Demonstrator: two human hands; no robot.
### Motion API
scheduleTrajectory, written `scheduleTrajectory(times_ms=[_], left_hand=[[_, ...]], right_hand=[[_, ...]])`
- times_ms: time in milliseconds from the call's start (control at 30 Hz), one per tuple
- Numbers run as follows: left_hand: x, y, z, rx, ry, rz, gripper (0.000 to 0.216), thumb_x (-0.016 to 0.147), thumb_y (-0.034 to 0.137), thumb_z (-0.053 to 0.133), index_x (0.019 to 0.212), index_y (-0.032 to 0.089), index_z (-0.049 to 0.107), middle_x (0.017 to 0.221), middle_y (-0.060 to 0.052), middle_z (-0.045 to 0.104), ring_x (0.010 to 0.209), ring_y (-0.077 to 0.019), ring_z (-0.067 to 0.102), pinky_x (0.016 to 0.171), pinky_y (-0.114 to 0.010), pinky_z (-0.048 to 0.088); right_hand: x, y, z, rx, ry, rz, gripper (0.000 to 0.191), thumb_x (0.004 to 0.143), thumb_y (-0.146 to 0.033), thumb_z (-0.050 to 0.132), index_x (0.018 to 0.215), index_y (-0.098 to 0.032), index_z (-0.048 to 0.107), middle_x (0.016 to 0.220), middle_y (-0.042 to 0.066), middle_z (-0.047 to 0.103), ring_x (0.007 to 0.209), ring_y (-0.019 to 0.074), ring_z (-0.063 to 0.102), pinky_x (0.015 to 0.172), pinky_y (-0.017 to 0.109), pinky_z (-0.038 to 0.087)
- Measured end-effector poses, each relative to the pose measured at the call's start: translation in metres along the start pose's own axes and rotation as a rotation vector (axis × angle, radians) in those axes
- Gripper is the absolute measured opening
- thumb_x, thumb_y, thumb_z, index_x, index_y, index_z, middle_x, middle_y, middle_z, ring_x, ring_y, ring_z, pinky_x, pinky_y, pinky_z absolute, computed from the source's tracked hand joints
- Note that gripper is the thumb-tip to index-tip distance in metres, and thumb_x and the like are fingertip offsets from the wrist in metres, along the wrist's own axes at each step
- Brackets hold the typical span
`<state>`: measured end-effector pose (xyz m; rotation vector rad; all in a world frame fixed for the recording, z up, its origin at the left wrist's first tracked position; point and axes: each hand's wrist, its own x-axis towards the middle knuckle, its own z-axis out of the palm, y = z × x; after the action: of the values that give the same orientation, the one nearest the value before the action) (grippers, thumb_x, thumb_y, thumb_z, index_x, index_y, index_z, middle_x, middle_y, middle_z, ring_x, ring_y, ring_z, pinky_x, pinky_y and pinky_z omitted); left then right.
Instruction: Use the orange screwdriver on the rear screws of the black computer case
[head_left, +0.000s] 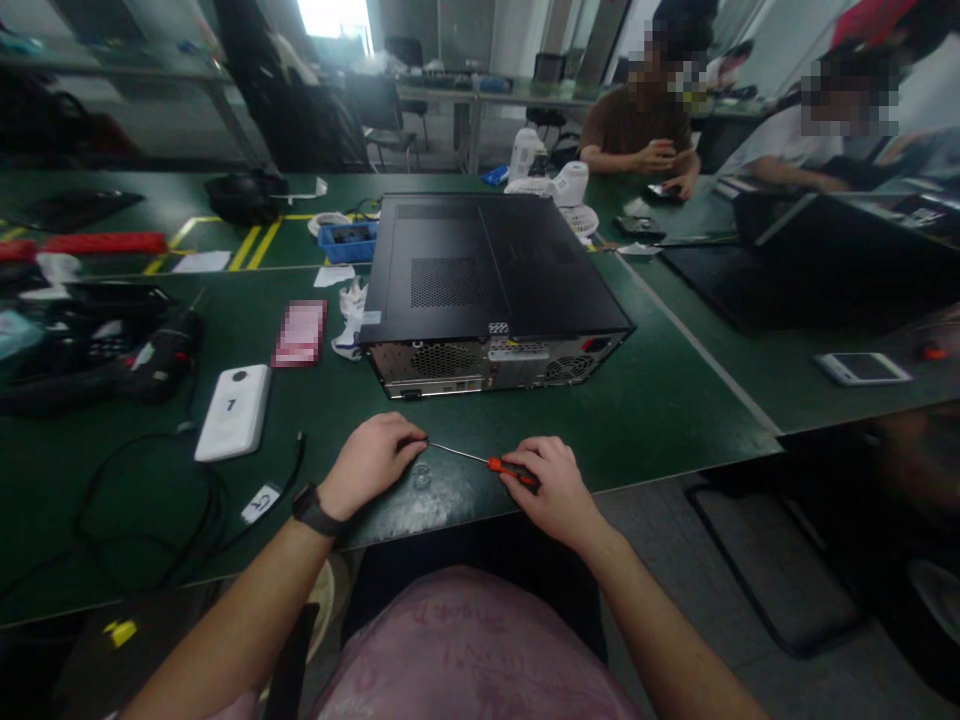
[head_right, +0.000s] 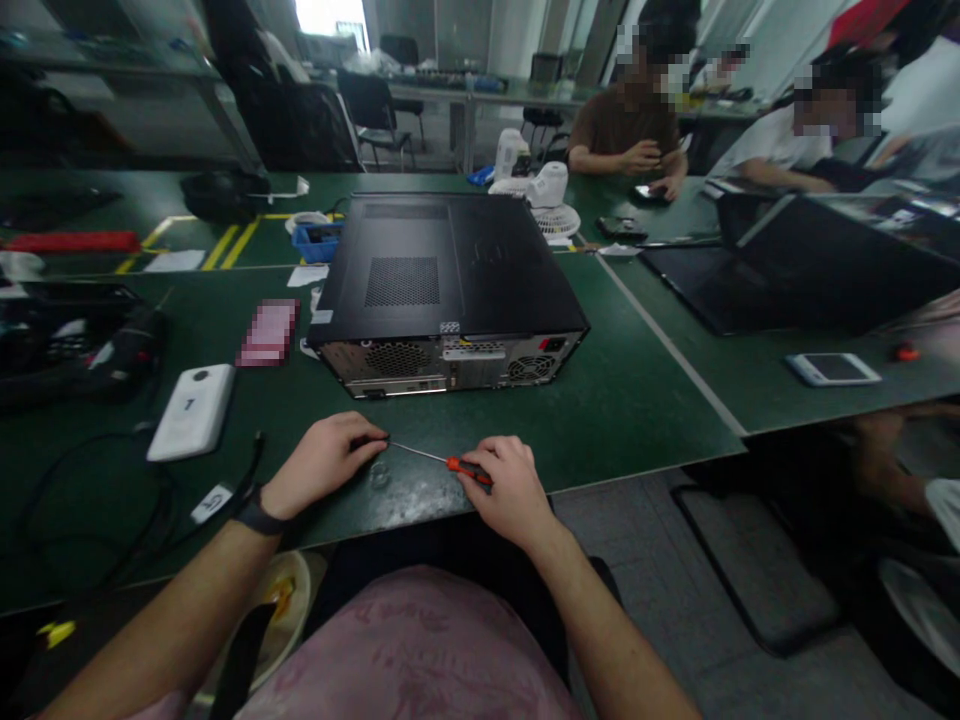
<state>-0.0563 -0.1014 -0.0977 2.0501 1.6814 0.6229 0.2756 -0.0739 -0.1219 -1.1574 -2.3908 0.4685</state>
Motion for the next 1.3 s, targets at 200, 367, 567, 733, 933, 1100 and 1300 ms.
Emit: scheduleTrajectory(times_ms=[200,367,567,733,933,1100,1300], left_hand=[[0.000,-0.001,0.000,0.008,-0.022,0.022,0.022,0.104,0.032,0.064,0.100,0.024,0.085,0.103,-0.009,0.085,0.100,-0.0286,0.079,0.097,-0.045,0.061],[0.002,-0.001,0.000,0.006,-0.020,0.051,0.025,0.104,0.036,0.060,0.098,0.025,0.082,0.101,-0.009,0.084,0.099,-0.0286,0.078,0.096,-0.044,0.061],[0.004,0.000,0.002,-0.018,0.002,0.047,0.030,0.104,0.044,0.056,0.095,0.026,0.078,0.100,-0.009,0.082,0.096,-0.0288,0.076,0.093,-0.044,0.061],[0.005,0.003,-0.001,-0.048,0.028,0.016,0.033,0.102,0.052,0.055,0.094,0.026,0.074,0.099,-0.009,0.081,0.094,-0.0290,0.077,0.092,-0.043,0.061],[0.005,0.012,-0.008,-0.083,0.072,-0.034,0.032,0.100,0.055,0.057,0.096,0.028,0.072,0.098,-0.008,0.082,0.091,-0.0297,0.077,0.090,-0.042,0.062],[0.005,0.016,-0.008,-0.099,0.147,-0.053,0.034,0.098,0.058,0.057,0.100,0.028,0.073,0.100,-0.008,0.083,0.092,-0.0312,0.079,0.090,-0.045,0.063],[0.007,0.016,-0.005,-0.111,0.209,-0.078,0.032,0.092,0.061,0.060,0.100,0.033,0.074,0.102,-0.004,0.086,0.085,-0.0324,0.080,0.093,-0.051,0.067]], right_hand=[[0.001,-0.002,-0.002,0.023,-0.016,-0.001,0.014,0.103,-0.030,0.077,0.116,-0.027,0.083,0.114,0.012,0.078,0.111,0.0321,0.069,0.093,0.049,0.052],[0.002,-0.003,-0.003,0.057,-0.022,0.009,0.014,0.105,-0.032,0.077,0.116,-0.027,0.082,0.114,0.012,0.079,0.111,0.0317,0.069,0.092,0.048,0.051],[0.002,-0.006,-0.005,0.124,-0.012,0.021,0.015,0.110,-0.034,0.070,0.118,-0.026,0.080,0.114,0.012,0.081,0.109,0.0287,0.071,0.099,0.047,0.054],[0.003,-0.008,-0.006,0.179,-0.002,0.029,0.018,0.112,-0.036,0.067,0.119,-0.025,0.079,0.111,0.010,0.083,0.105,0.0266,0.071,0.100,0.045,0.055],[0.004,-0.013,-0.009,0.251,0.015,0.040,0.020,0.112,-0.037,0.066,0.119,-0.024,0.079,0.109,0.009,0.085,0.099,0.0247,0.073,0.094,0.041,0.058],[0.004,-0.019,-0.011,0.272,0.048,0.065,0.019,0.111,-0.036,0.068,0.120,-0.025,0.080,0.111,0.009,0.085,0.101,0.0245,0.076,0.095,0.040,0.061],[0.003,-0.023,-0.008,0.246,0.082,0.082,0.017,0.108,-0.037,0.072,0.118,-0.027,0.080,0.109,0.008,0.085,0.099,0.0235,0.078,0.093,0.038,0.062]])
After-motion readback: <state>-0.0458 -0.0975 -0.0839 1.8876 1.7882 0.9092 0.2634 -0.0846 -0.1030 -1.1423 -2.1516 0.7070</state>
